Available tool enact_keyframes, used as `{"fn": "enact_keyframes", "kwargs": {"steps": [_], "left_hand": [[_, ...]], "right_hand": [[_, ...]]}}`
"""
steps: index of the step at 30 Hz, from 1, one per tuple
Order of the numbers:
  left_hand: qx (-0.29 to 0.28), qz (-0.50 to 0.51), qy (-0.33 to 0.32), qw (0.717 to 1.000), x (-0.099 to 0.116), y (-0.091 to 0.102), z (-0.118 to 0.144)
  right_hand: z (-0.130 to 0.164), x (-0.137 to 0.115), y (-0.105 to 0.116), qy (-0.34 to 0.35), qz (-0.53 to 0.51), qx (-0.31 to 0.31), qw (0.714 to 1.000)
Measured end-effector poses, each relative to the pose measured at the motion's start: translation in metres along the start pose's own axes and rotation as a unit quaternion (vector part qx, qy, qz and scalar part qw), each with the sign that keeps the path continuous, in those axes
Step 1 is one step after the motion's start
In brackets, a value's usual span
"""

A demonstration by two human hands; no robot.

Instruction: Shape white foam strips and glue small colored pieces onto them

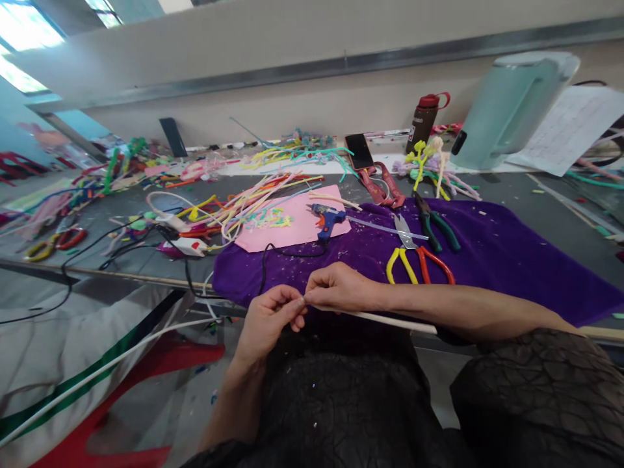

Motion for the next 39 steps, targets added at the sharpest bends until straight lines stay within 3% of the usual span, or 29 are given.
{"fn": "enact_keyframes", "kwargs": {"steps": [4, 7, 12, 14, 16, 19, 22, 26, 30, 34, 36, 39], "left_hand": [[0.046, -0.061, -0.073, 0.994, 0.008, -0.002, 0.005], [0.066, -0.038, -0.058, 0.995, 0.007, -0.004, 0.004], [0.025, 0.078, 0.017, 0.996, -0.003, -0.007, -0.004], [0.016, 0.139, 0.039, 0.989, -0.007, -0.005, -0.006], [0.009, 0.187, 0.06, 0.981, -0.01, -0.003, -0.007], [-0.013, 0.219, 0.077, 0.973, -0.012, -0.004, -0.007], [-0.038, 0.225, 0.084, 0.97, -0.014, -0.009, -0.006], [-0.044, 0.216, 0.087, 0.972, -0.013, -0.014, -0.004], [-0.02, 0.206, 0.071, 0.976, -0.011, -0.017, -0.002], [0.049, 0.139, -0.006, 0.989, -0.005, -0.016, 0.003], [0.104, 0.059, -0.072, 0.99, -0.001, -0.013, 0.006], [0.173, -0.074, -0.188, 0.964, 0.007, -0.008, 0.01]], "right_hand": [[-0.004, 0.007, -0.003, -0.083, -0.137, -0.031, 0.987], [-0.007, 0.011, -0.002, -0.092, -0.177, -0.041, 0.979], [-0.008, 0.008, 0.004, -0.033, -0.077, -0.012, 0.996], [-0.006, 0.0, 0.01, 0.049, 0.019, 0.027, 0.998], [-0.002, -0.013, 0.013, 0.188, 0.132, 0.057, 0.972], [0.008, -0.025, 0.009, 0.369, 0.278, 0.054, 0.885], [0.012, -0.023, 0.005, 0.416, 0.391, 0.076, 0.818], [0.013, -0.02, 0.005, 0.411, 0.453, 0.114, 0.783], [0.016, -0.024, 0.005, 0.4, 0.428, 0.092, 0.805], [0.016, -0.03, 0.006, 0.347, 0.318, 0.071, 0.88], [0.013, -0.03, 0.007, 0.29, 0.229, 0.089, 0.925], [0.006, -0.02, 0.006, 0.15, 0.06, 0.1, 0.982]]}}
Point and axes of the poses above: each hand's wrist, its own z-axis away from the middle knuckle, its own y-axis out of the back of the hand, x = y × z, the point moved 4 cm from there along -z, towards the middle knuckle, and after that the axes turned 4 degrees about x, right-handed, at the moved point
